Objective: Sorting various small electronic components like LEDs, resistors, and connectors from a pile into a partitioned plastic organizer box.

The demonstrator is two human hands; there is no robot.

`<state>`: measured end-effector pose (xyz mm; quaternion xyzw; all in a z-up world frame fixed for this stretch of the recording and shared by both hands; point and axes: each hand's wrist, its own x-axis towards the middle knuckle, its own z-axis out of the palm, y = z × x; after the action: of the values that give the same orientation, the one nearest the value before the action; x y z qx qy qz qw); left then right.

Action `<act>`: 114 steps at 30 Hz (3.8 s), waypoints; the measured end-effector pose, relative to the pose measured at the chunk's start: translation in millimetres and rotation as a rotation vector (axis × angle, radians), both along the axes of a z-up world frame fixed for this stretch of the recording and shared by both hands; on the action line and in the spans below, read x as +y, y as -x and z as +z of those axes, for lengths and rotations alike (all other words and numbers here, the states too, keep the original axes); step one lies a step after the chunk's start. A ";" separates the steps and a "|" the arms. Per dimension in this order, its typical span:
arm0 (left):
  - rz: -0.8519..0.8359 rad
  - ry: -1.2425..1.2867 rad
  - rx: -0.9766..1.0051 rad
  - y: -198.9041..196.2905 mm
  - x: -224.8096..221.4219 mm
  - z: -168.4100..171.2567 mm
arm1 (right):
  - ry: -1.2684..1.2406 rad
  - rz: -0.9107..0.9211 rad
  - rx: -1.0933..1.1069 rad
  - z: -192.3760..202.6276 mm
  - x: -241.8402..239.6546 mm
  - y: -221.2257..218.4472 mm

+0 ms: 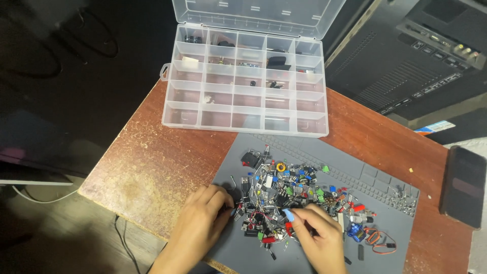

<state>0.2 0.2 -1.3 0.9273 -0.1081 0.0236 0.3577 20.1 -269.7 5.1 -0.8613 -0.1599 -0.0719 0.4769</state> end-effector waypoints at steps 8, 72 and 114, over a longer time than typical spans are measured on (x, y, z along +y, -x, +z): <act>-0.014 0.048 -0.039 -2.8 2.1 -2.3 | 0.039 -0.022 0.077 -5.4 2.1 0.8; 0.214 0.258 -0.367 7.6 -15.8 -18.9 | -0.249 -0.225 0.393 84.0 20.7 -147.8; 0.233 0.408 -0.241 7.9 -8.3 -10.8 | 0.360 0.048 0.079 77.8 41.3 -212.1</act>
<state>-7.7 -8.1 -12.1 0.8327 -0.0354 0.1960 0.5167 232.2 -228.4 82.9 -0.9308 -0.1720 0.0031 0.3225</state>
